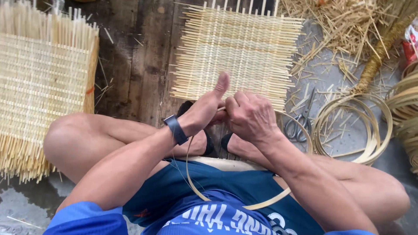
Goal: The person sits on the floor assembling round woven bamboo trays. They fit a woven bamboo mat into a circular bamboo rim, press the mat into shape, use scissors to trim the protruding bamboo strips around the edge, and shake the finished tray to settle it.
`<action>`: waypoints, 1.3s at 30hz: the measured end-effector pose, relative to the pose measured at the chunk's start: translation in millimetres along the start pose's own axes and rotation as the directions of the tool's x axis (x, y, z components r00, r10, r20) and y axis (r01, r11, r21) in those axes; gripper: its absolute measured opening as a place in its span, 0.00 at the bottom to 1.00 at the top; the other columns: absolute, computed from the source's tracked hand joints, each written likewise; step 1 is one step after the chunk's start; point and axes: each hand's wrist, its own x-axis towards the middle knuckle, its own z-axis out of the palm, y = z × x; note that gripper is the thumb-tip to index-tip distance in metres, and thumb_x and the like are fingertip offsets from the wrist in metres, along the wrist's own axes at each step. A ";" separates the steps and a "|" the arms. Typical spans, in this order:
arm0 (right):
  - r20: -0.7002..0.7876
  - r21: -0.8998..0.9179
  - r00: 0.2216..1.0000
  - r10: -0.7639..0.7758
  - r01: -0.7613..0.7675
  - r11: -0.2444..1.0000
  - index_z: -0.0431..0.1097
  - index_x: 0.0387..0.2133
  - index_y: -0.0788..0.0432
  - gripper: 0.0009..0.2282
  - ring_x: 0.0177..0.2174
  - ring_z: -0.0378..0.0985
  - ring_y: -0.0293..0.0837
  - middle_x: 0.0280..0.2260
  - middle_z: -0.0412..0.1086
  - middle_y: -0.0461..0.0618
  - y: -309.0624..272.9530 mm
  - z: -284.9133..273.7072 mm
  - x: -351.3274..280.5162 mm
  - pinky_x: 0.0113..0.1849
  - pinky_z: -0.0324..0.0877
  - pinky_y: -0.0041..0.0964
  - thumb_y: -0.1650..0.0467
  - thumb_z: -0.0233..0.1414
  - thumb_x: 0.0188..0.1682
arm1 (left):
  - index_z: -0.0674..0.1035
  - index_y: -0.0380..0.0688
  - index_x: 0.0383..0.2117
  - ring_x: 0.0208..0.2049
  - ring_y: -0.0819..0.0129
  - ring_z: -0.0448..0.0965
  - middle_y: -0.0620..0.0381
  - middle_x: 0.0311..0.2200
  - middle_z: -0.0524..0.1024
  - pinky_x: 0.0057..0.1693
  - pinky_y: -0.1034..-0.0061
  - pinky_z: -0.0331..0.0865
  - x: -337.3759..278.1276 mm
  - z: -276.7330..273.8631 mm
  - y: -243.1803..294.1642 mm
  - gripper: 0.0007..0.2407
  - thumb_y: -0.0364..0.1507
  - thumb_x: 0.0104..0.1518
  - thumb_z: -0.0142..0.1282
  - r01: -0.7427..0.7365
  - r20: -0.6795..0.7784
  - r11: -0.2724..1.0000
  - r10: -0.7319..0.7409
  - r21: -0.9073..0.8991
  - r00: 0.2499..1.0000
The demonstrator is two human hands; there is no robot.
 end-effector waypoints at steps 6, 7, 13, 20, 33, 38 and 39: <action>-0.006 0.028 0.996 0.094 -0.093 0.995 0.64 0.22 0.57 0.09 0.23 0.73 0.49 0.22 0.64 0.49 2.4 12.5 -10.1 0.26 0.68 0.46 0.68 0.58 0.44 | 0.60 0.50 0.06 0.14 0.77 0.52 0.66 0.10 0.55 0.22 0.75 0.45 -1.4 7.9 -1.7 0.36 0.71 0.47 0.25 -0.119 -0.199 0.993 0.116 -0.004 0.973; -0.004 0.022 0.994 0.107 -0.107 0.994 0.65 0.23 0.56 0.08 0.23 0.73 0.48 0.22 0.64 0.48 4.3 13.4 -11.5 0.26 0.68 0.45 0.69 0.58 0.45 | 0.61 0.49 0.05 0.14 0.78 0.53 0.67 0.10 0.57 0.22 0.76 0.45 -0.7 7.8 -0.3 0.37 0.71 0.47 0.23 -0.158 -0.240 0.987 0.157 0.018 0.958; -0.181 0.034 0.973 0.144 -0.140 0.990 0.70 0.27 0.56 0.18 0.27 0.74 0.50 0.26 0.70 0.49 35.5 -23.5 -7.3 0.29 0.68 0.46 0.54 0.59 0.52 | 0.74 0.47 0.12 0.11 0.78 0.59 0.66 0.10 0.64 0.20 0.80 0.46 -14.3 7.9 17.6 0.37 0.68 0.49 0.24 -0.022 -0.104 0.984 0.003 -0.176 0.995; -0.124 0.049 0.849 0.513 -0.511 0.858 0.65 0.17 0.58 0.26 0.18 0.69 0.52 0.18 0.66 0.53 37.5 -11.1 -22.9 0.22 0.62 0.46 0.51 0.57 0.54 | 0.70 0.48 0.17 0.09 0.80 0.52 0.68 0.10 0.58 0.18 0.80 0.45 -8.1 20.0 1.6 0.20 0.44 0.66 0.49 -0.269 -0.264 0.908 0.188 -0.320 0.946; -0.229 0.293 0.708 0.668 -0.605 0.741 0.77 0.25 0.58 0.30 0.19 0.71 0.42 0.19 0.69 0.45 94.9 -32.9 -48.5 0.23 0.64 0.41 0.44 0.45 0.54 | 0.69 0.45 0.17 0.10 0.80 0.56 0.65 0.10 0.61 0.18 0.81 0.49 -17.3 32.3 6.9 0.20 0.39 0.69 0.46 -0.473 -0.329 0.835 0.379 -0.282 0.865; -0.048 0.403 0.355 0.934 -0.848 0.344 0.80 0.24 0.59 0.34 0.22 0.69 0.46 0.18 0.65 0.55 107.0 -34.5 -50.1 0.28 0.63 0.44 0.40 0.46 0.48 | 0.71 0.45 0.22 0.13 0.81 0.58 0.65 0.14 0.63 0.21 0.82 0.52 -13.6 46.1 14.7 0.17 0.38 0.70 0.47 -0.576 -0.336 0.801 0.504 -0.163 0.796; -0.101 0.453 0.474 0.875 -0.761 0.465 0.79 0.34 0.58 0.34 0.32 0.73 0.45 0.29 0.70 0.55 116.5 -34.6 -55.3 0.35 0.70 0.44 0.40 0.43 0.49 | 0.73 0.44 0.22 0.15 0.81 0.59 0.66 0.15 0.64 0.22 0.82 0.53 -12.9 45.0 13.3 0.17 0.37 0.70 0.47 -0.605 -0.336 0.791 0.546 -0.095 0.767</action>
